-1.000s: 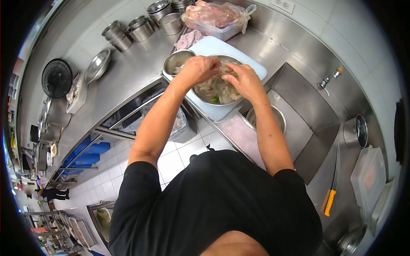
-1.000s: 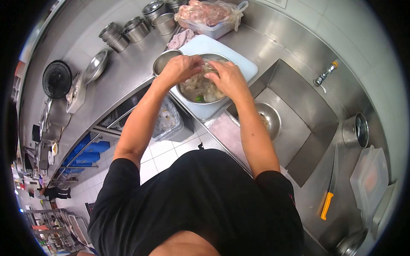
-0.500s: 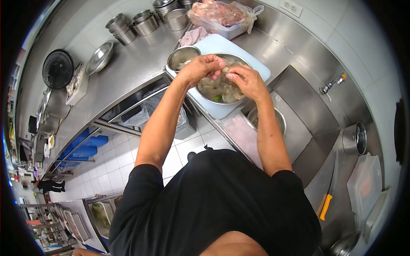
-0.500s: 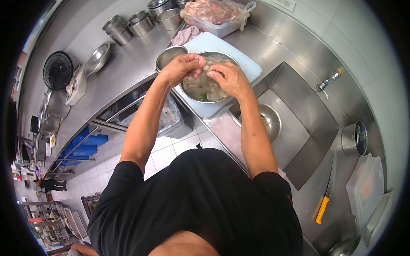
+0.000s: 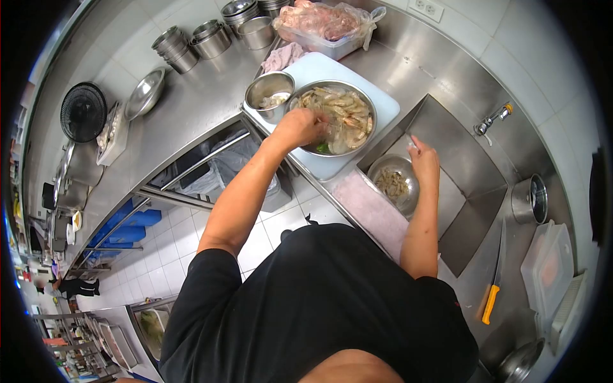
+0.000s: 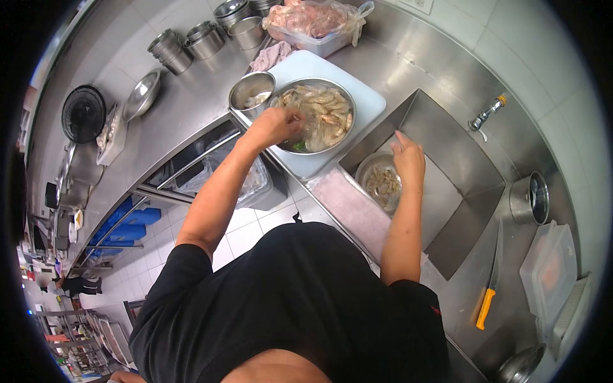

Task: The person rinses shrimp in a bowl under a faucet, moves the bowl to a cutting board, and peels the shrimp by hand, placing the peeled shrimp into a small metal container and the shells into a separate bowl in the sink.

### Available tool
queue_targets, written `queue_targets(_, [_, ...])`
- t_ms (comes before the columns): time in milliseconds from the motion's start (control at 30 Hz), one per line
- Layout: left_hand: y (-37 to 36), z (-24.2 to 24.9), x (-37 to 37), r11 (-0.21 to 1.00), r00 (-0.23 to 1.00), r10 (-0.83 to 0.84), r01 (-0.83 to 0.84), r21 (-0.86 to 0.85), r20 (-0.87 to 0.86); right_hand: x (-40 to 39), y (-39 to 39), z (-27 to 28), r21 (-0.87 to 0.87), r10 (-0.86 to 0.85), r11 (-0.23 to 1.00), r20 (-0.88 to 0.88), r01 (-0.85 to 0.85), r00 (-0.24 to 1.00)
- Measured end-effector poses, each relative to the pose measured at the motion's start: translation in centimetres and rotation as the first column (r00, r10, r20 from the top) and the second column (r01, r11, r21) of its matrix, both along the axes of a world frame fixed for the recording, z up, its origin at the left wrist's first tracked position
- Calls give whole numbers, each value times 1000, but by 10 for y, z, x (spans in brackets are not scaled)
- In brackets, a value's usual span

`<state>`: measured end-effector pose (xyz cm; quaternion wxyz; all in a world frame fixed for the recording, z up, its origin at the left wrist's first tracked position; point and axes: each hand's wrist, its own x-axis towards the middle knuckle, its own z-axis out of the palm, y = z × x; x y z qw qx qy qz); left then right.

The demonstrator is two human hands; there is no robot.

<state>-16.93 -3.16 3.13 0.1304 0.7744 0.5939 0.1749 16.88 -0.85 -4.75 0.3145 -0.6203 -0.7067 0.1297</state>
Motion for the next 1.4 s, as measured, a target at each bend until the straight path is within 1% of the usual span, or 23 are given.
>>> queue_targets(33, [1,5,1,992,983,66,-47,-113,170,-12,-3,15,107,31,994,-20,-29,999])
queue_targets(100, [5,13,5,932,855,241,-73,-354,459,-46,-9,45,208,197,967,-258,-144,946])
queue_targets(133, [1,26,11,918,811,272,-57,-393,518,-64,-12,58,200,257,957,-246,-211,935])
queue_targets(233, [8,18,10,931,710,263,-9,-366,653,-114,-17,88,237,440,889,-195,-393,877])
queue_targets(333, [-2,28,13,947,664,237,6,-322,709,-142,-5,83,295,484,856,-170,-424,858])
queue_targets(467, [-13,40,7,948,741,255,-65,-312,621,-151,-1,91,214,535,838,-141,-502,833])
queue_targets(533, [-16,42,4,953,776,237,-68,-296,584,-154,2,91,164,543,837,-124,-523,831])
queue_targets(567, [-17,42,3,955,795,225,-67,-287,564,-155,4,89,158,549,835,-168,-528,819])
queue_targets(633, [-18,41,1,958,777,216,-52,-281,591,-156,9,82,149,552,834,-257,-532,793])
queue_targets(700, [-19,39,-1,960,756,202,-28,-278,623,-152,14,82,43,556,813,-354,-581,752])
queue_targets(733, [-18,37,-2,963,728,169,21,-268,665,-150,16,82,-9,550,797,-402,-604,732])
queue_targets(800, [-15,29,-6,963,662,106,117,-242,742,-146,17,84,-53,521,753,-562,-656,643])
queue_targets(833, [-13,23,-7,959,570,109,156,-237,814,-145,17,84,-70,496,726,-636,-684,591])
queue_targets(933, [-10,9,-6,946,241,152,246,-212,958,-147,15,85,36,476,745,-728,-666,494])
queue_targets(1000, [-12,2,4,938,-10,217,279,-206,976,-148,17,83,119,521,764,-693,-634,498])
queue_targets(1100, [-19,3,19,944,-222,248,274,-184,943,-151,20,73,286,613,765,-599,-577,515])
queue_targets(1133, [-18,3,20,945,-186,238,273,-183,953,-153,21,73,348,646,753,-556,-559,523])
queue_targets(1200, [-18,1,21,947,-117,220,266,-183,969,-153,22,74,258,595,785,-568,-564,568])
queue_targets(1233, [-18,1,22,976,123,151,135,-168,981,-152,21,76,211,568,799,-573,-564,591])
queue_targets(1267, [-18,2,24,993,363,105,12,-117,926,-152,20,78,196,564,812,-511,-550,649])
queue_targets(1300, [-18,2,24,995,584,86,-96,-36,807,-150,19,82,184,556,824,-446,-536,701])
queue_targets(1333, [-20,4,25,956,807,23,-190,223,590,-149,19,83,174,545,836,-378,-521,748])
queue_targets(1400, [-25,10,25,958,910,76,-181,225,408,-148,19,83,168,543,840,-244,-516,804])
